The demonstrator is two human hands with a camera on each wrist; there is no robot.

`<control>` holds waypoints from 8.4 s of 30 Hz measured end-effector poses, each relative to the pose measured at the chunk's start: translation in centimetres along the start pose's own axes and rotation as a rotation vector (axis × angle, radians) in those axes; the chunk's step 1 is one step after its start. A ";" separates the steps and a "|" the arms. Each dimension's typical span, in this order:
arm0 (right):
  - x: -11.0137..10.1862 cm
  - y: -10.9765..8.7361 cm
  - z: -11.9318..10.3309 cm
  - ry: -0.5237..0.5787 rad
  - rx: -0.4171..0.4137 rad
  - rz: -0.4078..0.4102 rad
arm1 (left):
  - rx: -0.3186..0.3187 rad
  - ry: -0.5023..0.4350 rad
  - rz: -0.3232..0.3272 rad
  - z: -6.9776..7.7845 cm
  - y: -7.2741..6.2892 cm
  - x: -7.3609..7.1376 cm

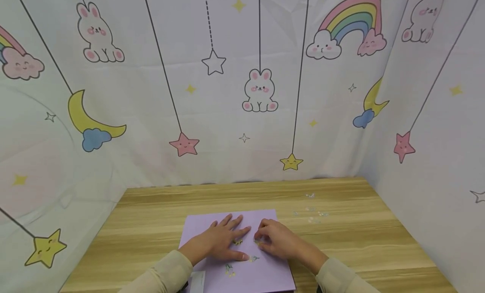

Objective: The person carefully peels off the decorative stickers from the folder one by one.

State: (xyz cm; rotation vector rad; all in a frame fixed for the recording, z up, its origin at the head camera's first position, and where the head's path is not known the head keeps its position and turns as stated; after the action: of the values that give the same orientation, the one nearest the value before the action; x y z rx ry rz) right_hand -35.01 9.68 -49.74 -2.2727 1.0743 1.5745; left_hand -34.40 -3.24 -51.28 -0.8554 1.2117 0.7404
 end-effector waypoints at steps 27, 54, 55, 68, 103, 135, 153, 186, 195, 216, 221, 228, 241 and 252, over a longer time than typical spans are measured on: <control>0.2 -0.3 0.0 0.005 -0.004 -0.026 | -0.002 0.007 -0.010 0.1 0.0 -0.1; -0.2 -0.3 -0.5 0.029 -0.022 0.007 | -0.006 0.001 -0.029 0.0 0.0 0.0; -0.2 -0.3 -0.5 0.028 -0.025 0.009 | -0.006 0.001 -0.029 0.0 0.0 0.0; -0.1 -0.2 -0.3 0.055 -0.020 0.005 | 0.000 -0.004 -0.025 0.1 -0.1 -0.1; 0.0 0.0 -0.3 0.042 -0.029 0.016 | -0.007 0.006 -0.017 0.1 -0.1 -0.1; 0.3 1.0 -0.3 0.022 -0.093 0.051 | -0.006 -0.002 -0.023 0.1 -0.1 0.1; 0.5 1.1 -0.7 -0.082 -0.128 0.071 | -0.007 -0.013 -0.025 -0.1 0.1 0.2; 0.4 1.9 -1.1 -0.097 0.160 0.078 | -0.002 -0.005 -0.010 -0.1 0.1 0.2; 0.1 1.4 0.9 0.122 0.241 0.007 | -0.009 -0.019 -0.022 -0.2 0.2 0.3; -1.6 0.6 2.5 0.365 0.279 0.060 | -0.024 -0.013 -0.031 -0.2 0.3 0.3; -1.8 0.4 3.0 0.463 0.324 0.076 | -0.019 -0.011 -0.029 -0.2 0.2 0.3; -2.0 -0.1 3.6 0.526 0.359 0.088 | -0.022 -0.018 -0.032 -0.2 0.2 0.3; -3.5 -1.3 4.8 0.432 0.354 0.087 | -0.017 -0.011 -0.028 -0.1 0.1 0.1; -4.8 -3.0 7.1 0.404 0.423 0.158 | -0.006 -0.017 -0.025 0.1 -0.2 -0.1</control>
State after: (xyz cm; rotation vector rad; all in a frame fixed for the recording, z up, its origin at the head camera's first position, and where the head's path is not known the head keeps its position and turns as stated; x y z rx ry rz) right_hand -39.28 17.69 -49.36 -2.2885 1.5438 0.8272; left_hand -34.25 -3.22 -51.12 -0.8665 1.1825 0.7298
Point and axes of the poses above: each hand's wrist, its own y-axis towards the middle knuckle, its own x-axis out of the palm, z = x × y, the point moved 10 cm from there along y, towards the middle knuckle, and after that the axes turned 3 degrees about z, right-handed, at the moved point
